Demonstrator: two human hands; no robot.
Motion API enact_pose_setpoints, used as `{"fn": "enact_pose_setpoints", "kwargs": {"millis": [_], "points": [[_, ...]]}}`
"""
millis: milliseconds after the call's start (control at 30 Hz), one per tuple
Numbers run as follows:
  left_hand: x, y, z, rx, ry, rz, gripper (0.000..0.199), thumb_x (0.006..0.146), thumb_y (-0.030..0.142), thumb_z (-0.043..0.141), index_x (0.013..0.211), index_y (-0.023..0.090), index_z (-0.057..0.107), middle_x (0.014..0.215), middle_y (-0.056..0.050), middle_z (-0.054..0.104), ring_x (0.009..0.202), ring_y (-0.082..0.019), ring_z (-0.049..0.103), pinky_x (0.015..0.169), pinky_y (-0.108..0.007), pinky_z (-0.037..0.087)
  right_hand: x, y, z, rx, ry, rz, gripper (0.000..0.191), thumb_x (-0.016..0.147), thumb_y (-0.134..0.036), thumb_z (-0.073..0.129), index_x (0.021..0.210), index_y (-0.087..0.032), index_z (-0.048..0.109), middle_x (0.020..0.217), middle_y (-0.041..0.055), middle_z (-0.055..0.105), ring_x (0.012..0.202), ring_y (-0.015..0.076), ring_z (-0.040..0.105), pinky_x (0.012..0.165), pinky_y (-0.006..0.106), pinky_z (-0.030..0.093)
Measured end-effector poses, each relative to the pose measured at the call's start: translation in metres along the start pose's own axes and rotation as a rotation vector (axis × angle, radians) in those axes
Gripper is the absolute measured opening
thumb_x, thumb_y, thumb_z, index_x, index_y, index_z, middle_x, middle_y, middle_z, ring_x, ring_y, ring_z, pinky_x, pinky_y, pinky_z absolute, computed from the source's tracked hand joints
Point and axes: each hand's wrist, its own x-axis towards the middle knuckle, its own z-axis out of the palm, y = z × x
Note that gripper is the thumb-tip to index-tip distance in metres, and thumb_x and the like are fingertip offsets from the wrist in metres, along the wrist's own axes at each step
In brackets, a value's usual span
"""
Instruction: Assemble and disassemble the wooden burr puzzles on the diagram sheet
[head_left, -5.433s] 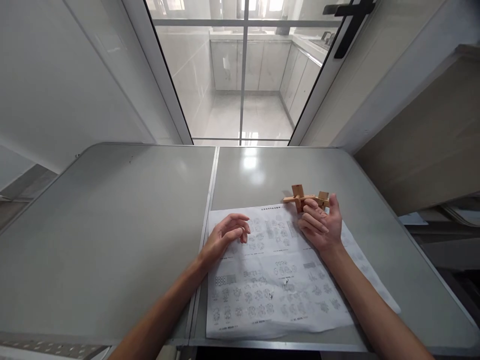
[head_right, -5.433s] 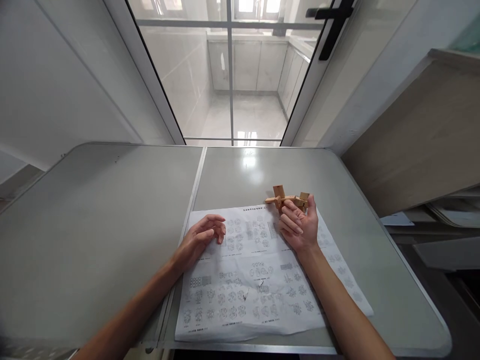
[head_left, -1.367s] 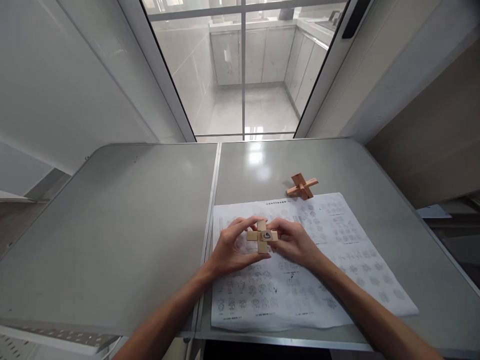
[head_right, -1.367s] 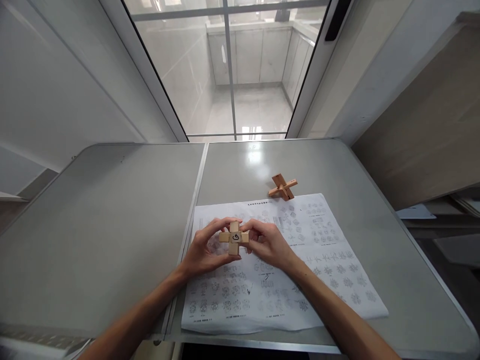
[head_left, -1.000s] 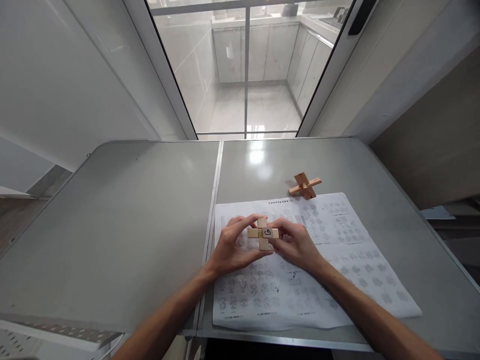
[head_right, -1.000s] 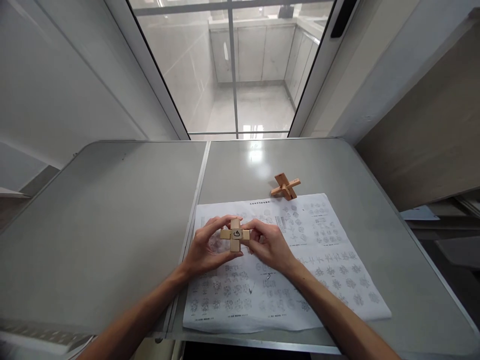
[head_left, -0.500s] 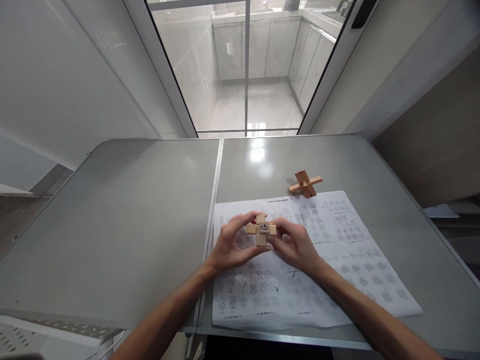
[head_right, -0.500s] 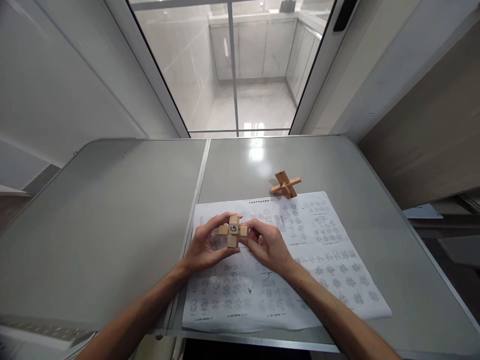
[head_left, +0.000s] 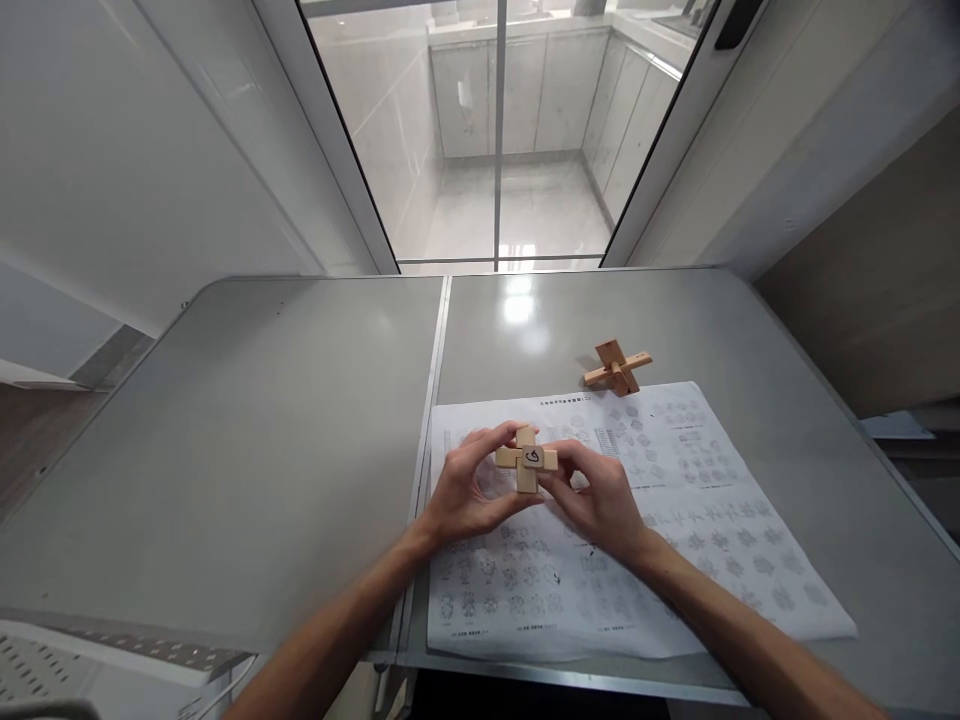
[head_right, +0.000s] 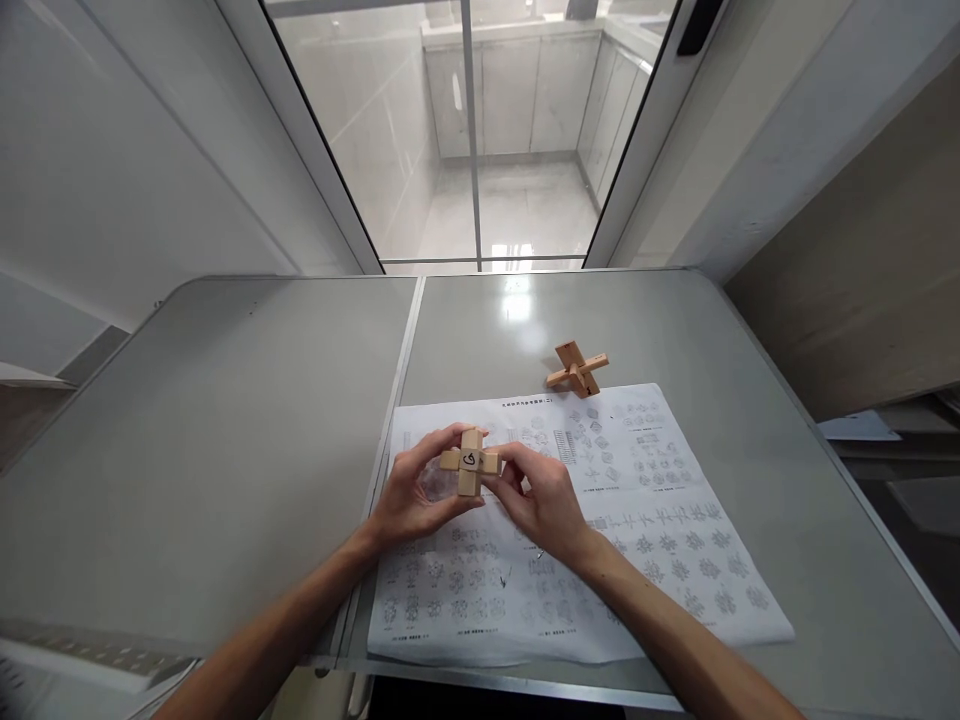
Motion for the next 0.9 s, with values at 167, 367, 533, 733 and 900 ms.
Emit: {"fn": "enact_pose_setpoints", "kwargs": {"millis": [167,367,533,733,900], "points": [[0.001,-0.002,0.000,-0.001,-0.015,0.018,0.072,0.082,0.044,0.091,0.145,0.025,0.060,0.129,-0.013,0.076,0.108,-0.027,0.073,0.101,-0.044,0.057,0.001,0.000,-0.004,0.020,-0.017,0.013,0.024,0.104,-0.046,0.064,0.096,-0.024,0.070,0.072,0.0014,0.065,0.058,0.0162,0.054,0.054,0.029,0.047],[0.001,-0.004,-0.001,-0.066,-0.035,-0.077,0.074,0.081,0.041,0.093,0.145,0.024,0.061,0.132,-0.013,0.075,0.115,-0.029,0.073,0.103,-0.042,0.058,0.002,0.001,-0.005,0.059,-0.038,0.066,0.013,0.098,-0.035,0.071,0.099,-0.025,0.063,0.060,-0.0041,0.061,0.051,0.0151,0.056,0.049,0.026,0.044],[0.005,0.000,-0.002,-0.112,-0.111,-0.131,0.065,0.083,0.041,0.090,0.140,0.020,0.065,0.129,-0.013,0.076,0.116,-0.029,0.074,0.102,-0.040,0.059,0.002,0.003,-0.006,0.052,-0.032,0.061,0.036,0.097,-0.028,0.070,0.128,-0.028,0.052,0.070,-0.0067,0.068,0.048,0.0127,0.058,0.054,0.026,0.050],[0.007,0.002,-0.003,-0.140,-0.174,-0.150,0.058,0.087,0.040,0.087,0.136,0.018,0.066,0.122,-0.011,0.077,0.108,-0.027,0.075,0.098,-0.038,0.060,0.010,-0.002,-0.015,0.009,-0.196,-0.125,0.029,0.096,-0.019,0.061,0.125,-0.025,0.062,0.077,-0.0012,0.066,0.057,0.0135,0.054,0.053,0.025,0.048],[0.006,0.000,-0.002,-0.103,-0.149,-0.198,0.068,0.087,0.043,0.087,0.145,0.019,0.060,0.115,-0.008,0.078,0.100,-0.024,0.075,0.094,-0.037,0.061,0.015,-0.002,-0.021,0.082,-0.260,-0.084,0.031,0.100,-0.023,0.060,0.130,-0.021,0.063,0.083,0.0008,0.067,0.064,0.0147,0.057,0.057,0.026,0.049]]}}
